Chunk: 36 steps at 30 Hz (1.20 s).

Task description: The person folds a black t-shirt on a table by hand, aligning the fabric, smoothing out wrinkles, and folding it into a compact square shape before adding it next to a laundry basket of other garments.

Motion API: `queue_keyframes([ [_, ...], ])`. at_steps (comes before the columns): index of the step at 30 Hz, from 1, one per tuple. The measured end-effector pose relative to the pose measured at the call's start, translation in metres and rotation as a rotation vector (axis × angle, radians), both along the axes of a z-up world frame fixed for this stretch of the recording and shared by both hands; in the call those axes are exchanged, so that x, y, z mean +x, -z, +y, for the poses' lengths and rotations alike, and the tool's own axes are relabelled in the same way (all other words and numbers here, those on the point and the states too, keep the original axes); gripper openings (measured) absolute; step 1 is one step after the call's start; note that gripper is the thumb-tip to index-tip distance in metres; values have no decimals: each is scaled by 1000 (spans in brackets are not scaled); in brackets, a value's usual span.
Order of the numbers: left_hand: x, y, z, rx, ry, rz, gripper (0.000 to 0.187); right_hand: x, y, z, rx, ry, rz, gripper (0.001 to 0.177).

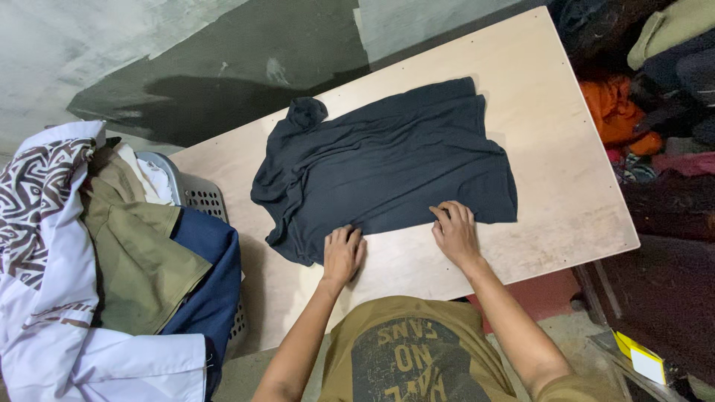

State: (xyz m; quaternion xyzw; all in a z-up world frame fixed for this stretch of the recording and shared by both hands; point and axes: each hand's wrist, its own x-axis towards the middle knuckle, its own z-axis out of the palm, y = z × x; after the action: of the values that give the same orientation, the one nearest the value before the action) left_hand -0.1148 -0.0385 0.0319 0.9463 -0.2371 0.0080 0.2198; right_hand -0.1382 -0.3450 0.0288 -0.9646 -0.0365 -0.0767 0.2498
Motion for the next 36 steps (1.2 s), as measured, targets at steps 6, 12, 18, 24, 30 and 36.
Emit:
queue_keyframes([
  [6,3,23,9,72,-37,-120,33,-4,-5,-10,-3,-1,-21,36],
  [12,27,36,9,102,-131,-51,28,7,-1,-33,-32,57,-39,36],
  [18,38,12,8,-216,-338,-176,17,21,1,-65,-18,200,-51,44],
  [24,59,-38,25,-416,-362,31,16,49,-41,-94,206,264,-208,31],
  [30,103,-28,44,-345,-354,254,20,104,-75,-103,195,339,-166,15],
  [36,109,-20,28,-119,-384,9,23,140,-73,-68,250,262,-218,32],
])
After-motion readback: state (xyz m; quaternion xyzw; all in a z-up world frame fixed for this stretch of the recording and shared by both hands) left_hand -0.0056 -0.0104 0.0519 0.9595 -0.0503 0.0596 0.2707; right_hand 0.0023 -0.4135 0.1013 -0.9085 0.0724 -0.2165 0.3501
